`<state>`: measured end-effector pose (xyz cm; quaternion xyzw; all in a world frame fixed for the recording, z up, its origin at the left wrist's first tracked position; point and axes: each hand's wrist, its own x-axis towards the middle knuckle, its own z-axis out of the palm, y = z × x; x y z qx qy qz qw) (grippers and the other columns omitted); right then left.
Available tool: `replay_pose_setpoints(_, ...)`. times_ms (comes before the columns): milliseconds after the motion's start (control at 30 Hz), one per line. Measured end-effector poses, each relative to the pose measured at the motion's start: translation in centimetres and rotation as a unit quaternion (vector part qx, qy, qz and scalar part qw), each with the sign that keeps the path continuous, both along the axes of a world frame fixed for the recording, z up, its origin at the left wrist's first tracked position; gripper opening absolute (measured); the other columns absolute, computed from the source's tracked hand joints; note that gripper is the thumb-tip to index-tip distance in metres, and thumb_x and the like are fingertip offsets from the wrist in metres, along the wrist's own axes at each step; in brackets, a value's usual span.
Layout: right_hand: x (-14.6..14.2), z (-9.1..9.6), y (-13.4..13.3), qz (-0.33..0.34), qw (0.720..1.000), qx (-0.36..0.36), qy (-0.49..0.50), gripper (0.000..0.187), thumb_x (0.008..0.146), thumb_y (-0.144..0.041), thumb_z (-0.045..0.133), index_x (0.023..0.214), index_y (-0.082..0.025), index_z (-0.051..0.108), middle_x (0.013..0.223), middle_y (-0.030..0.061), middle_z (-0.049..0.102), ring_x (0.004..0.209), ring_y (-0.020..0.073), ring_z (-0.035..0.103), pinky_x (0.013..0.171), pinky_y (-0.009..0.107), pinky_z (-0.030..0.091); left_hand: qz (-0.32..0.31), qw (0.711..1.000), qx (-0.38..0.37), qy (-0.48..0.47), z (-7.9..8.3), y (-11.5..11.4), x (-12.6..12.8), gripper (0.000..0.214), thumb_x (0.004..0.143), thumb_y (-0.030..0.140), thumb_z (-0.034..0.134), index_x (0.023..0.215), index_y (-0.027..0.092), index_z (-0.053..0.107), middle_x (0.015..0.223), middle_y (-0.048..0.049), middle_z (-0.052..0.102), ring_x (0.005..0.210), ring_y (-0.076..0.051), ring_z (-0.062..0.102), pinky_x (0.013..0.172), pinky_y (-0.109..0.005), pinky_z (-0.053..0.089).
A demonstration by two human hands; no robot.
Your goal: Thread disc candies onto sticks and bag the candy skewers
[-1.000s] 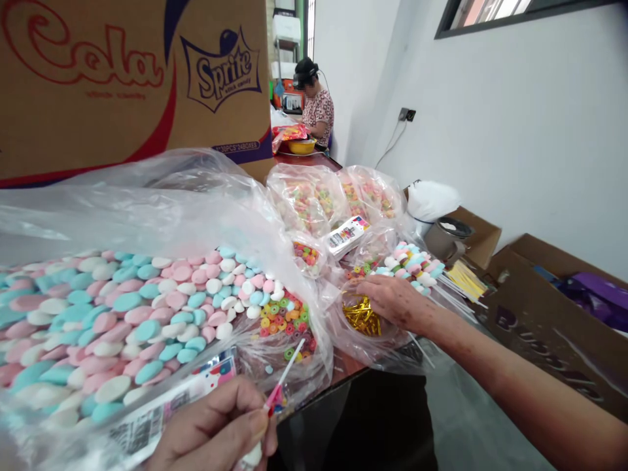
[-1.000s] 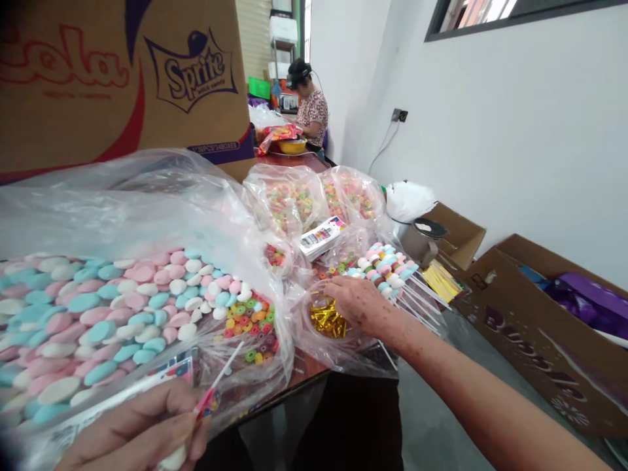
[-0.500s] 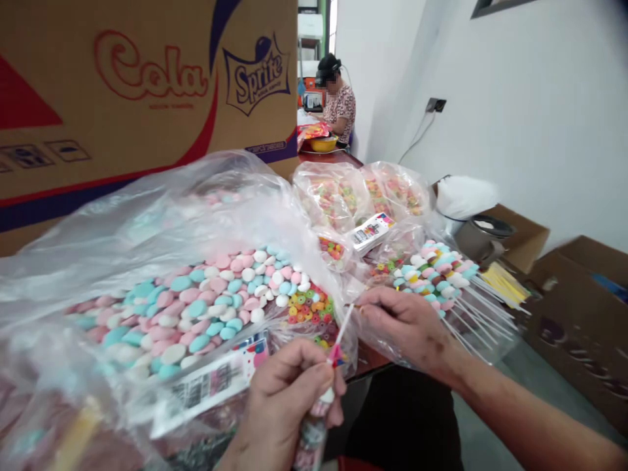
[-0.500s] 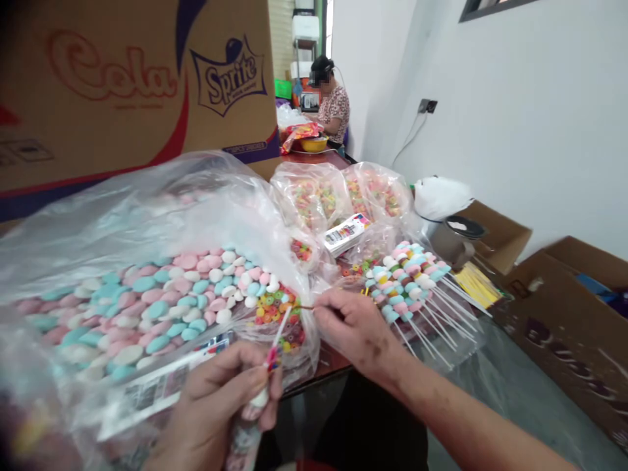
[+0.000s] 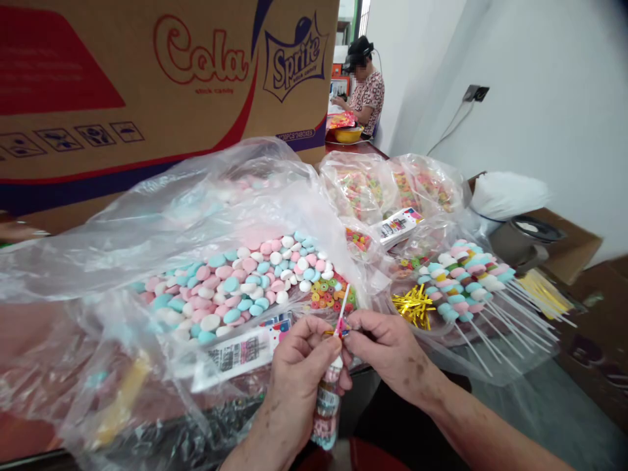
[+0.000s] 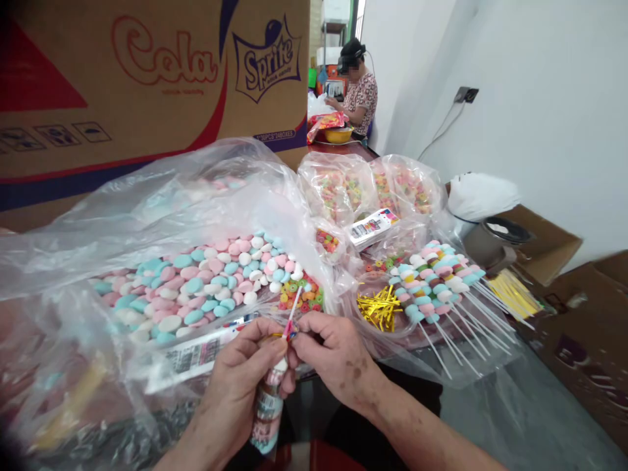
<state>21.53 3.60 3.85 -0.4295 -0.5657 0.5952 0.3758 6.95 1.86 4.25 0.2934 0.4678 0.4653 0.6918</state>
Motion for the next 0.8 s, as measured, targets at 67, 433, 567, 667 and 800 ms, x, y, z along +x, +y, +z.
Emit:
replay_pose_setpoints(67, -0.3, 0.0, 0.0, 0.006, 1.0, 0.0, 0.003, 0.022, 0.09, -0.02, 0.048, 0.069, -0.017, 0.056, 0.06, -0.0039, 0.061, 0.057, 0.0117, 0.061, 0.06, 0.023, 0.048, 0.015, 1.0, 0.009, 0.017, -0.1, 0.0, 0.0, 0.017, 0.076, 0.025, 0.071, 0.078, 0.017, 0.056, 0.057, 0.0028, 0.065, 0.042, -0.01, 0.057, 0.041, -0.016, 0.041)
replay_pose_setpoints(433, 1.3, -0.4, 0.5, 0.001, 0.706, 0.594, -0.385, 0.028, 0.098, -0.016, 0.039, 0.091, -0.013, 0.066, 0.081, 0.0082, 0.064, 0.077, 0.0195, 0.051, 0.069, 0.035, 0.039, -0.02, 0.998, -0.035, 0.038, 0.2, 2.1, -0.8, 0.016, 0.072, 0.023, 0.068, 0.065, 0.016, 0.056, 0.047, 0.0025, 0.062, 0.033, -0.009, 0.051, 0.036, -0.017, 0.038)
replay_pose_setpoints(567, 2.8, 1.7, 1.8, 0.122, 0.645, 0.658, -0.367, 0.026, 0.097, -0.014, 0.04, 0.094, -0.014, 0.066, 0.104, 0.0091, 0.066, 0.09, 0.0201, 0.053, 0.078, 0.037, 0.042, -0.131, 0.988, -0.046, 0.073, 1.0, 2.6, -0.9, 0.004, 0.066, 0.015, 0.062, 0.063, 0.016, 0.059, 0.046, 0.0024, 0.062, 0.036, -0.01, 0.055, 0.037, -0.016, 0.037)
replay_pose_setpoints(667, 3.0, 3.3, 2.5, 0.243, 0.658, 0.614, -0.362, 0.026, 0.098, -0.015, 0.039, 0.098, -0.016, 0.065, 0.124, 0.0058, 0.061, 0.095, 0.0182, 0.052, 0.083, 0.034, 0.044, -0.219, 0.967, -0.005, 0.13, 1.2, 2.5, -1.2, 0.017, 0.066, 0.011, 0.05, 0.058, 0.015, 0.064, 0.048, 0.0042, 0.062, 0.04, -0.008, 0.055, 0.04, -0.014, 0.037)
replay_pose_setpoints(800, 2.8, 4.4, 2.3, 0.338, 0.714, 0.541, -0.29, 0.026, 0.097, -0.01, 0.037, 0.094, -0.015, 0.062, 0.099, 0.0045, 0.067, 0.083, 0.0147, 0.051, 0.082, 0.03, 0.045, -0.383, 0.918, -0.043, 0.097, 1.2, 2.7, -2.0, 0.012, 0.062, 0.011, 0.058, 0.06, 0.013, 0.07, 0.052, 0.0008, 0.065, 0.039, -0.01, 0.058, 0.038, -0.016, 0.042)
